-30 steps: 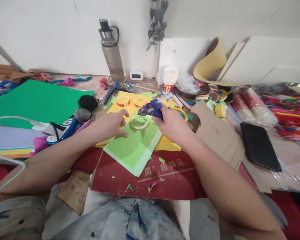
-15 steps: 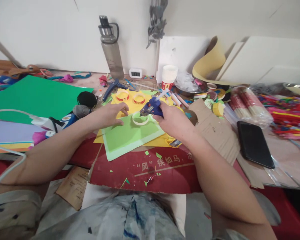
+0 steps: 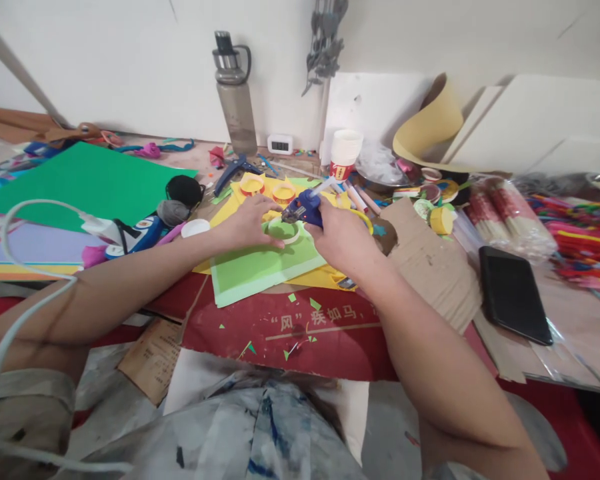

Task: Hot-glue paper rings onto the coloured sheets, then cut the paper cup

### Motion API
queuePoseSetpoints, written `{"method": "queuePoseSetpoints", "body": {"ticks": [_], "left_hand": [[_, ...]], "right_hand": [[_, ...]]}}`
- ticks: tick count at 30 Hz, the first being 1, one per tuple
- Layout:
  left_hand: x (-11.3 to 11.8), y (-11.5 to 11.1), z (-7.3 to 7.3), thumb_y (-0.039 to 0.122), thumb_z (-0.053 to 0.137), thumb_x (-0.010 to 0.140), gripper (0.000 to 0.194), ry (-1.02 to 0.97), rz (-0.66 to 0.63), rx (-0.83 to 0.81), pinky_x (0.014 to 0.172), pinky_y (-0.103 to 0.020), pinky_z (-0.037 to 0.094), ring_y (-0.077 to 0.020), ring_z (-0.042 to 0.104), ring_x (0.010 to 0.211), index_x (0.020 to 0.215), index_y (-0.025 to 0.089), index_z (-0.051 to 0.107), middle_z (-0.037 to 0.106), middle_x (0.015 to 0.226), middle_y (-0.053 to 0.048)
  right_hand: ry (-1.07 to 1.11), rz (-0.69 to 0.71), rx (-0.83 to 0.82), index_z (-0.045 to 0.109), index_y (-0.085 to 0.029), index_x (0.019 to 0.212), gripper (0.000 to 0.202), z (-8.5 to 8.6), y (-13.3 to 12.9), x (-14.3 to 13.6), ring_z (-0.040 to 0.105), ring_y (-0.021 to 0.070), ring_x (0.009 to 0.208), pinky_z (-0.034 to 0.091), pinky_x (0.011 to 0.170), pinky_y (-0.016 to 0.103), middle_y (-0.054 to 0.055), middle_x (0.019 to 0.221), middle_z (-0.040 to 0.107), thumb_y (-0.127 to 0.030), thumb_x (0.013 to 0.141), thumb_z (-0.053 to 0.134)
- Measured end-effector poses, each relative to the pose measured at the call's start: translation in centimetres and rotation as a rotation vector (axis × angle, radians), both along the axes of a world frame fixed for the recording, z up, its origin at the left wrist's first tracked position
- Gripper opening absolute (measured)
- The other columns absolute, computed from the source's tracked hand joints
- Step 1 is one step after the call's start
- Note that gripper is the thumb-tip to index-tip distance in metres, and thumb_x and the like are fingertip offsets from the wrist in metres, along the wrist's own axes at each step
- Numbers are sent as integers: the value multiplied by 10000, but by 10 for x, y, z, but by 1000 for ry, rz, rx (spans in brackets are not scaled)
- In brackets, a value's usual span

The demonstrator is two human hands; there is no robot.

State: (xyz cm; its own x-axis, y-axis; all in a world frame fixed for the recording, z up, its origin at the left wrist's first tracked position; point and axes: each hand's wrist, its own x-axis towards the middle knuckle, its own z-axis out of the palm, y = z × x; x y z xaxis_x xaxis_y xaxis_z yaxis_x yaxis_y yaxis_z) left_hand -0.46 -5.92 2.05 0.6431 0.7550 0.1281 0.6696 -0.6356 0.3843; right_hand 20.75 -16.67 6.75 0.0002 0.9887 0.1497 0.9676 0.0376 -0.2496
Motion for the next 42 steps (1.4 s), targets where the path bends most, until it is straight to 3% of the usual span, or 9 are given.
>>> {"method": "queuePoseSetpoints", "body": {"ticks": [5, 11, 23, 29, 36, 42], "left_hand": [[-1, -1, -9, 558, 934, 698, 688, -75, 63, -20, 1169, -526, 475, -360, 596, 1348, 1247, 217, 699, 691, 1366, -143], [-3, 2, -19, 538, 954, 666, 695, -112, 83, -31, 1135, -508, 478, -346, 611, 1310, 1211, 191, 699, 712, 1342, -147], [-3, 0, -8, 604, 915, 690, 685, -77, 131, -50, 1175, -545, 398, -371, 540, 1376, 1213, 229, 680, 667, 1383, -126], [-5, -2, -2, 607, 899, 713, 589, -22, 155, -90, 1134, -554, 415, -377, 568, 1309, 1123, 230, 710, 694, 1301, -115], [-7, 0, -6, 587, 906, 701, 575, -59, 135, -86, 1112, -554, 457, -378, 561, 1316, 1106, 234, 701, 686, 1298, -113], [-9, 2, -10, 613, 909, 680, 605, -97, 122, -81, 1100, -573, 470, -378, 581, 1293, 1112, 243, 704, 709, 1287, -111]], "right_hand": [[-16, 16, 15, 635, -107, 1425, 474, -1, -1, -1, 747, 395, 1058, 549, 828, 435, 235, 1167, 795, -316, 1004, 572], [-56, -1, 48, 667, -98, 1357, 436, -10, 2, -1, 744, 385, 1014, 548, 822, 444, 237, 1136, 793, -325, 999, 564], [-52, -36, 85, 660, -90, 1341, 416, -25, 7, -3, 734, 390, 1045, 551, 906, 505, 238, 1100, 769, -310, 1000, 570], [-53, -7, 164, 633, -101, 1399, 477, -33, 9, -4, 736, 376, 986, 566, 848, 482, 207, 1049, 784, -306, 976, 553], [-38, -17, 122, 583, -61, 1462, 544, -35, 12, -6, 743, 399, 1005, 558, 873, 508, 240, 1101, 779, -321, 987, 535], [-34, -22, 131, 627, -93, 1383, 473, -40, 14, -7, 737, 381, 968, 557, 859, 500, 212, 1045, 782, -323, 983, 525]]}}
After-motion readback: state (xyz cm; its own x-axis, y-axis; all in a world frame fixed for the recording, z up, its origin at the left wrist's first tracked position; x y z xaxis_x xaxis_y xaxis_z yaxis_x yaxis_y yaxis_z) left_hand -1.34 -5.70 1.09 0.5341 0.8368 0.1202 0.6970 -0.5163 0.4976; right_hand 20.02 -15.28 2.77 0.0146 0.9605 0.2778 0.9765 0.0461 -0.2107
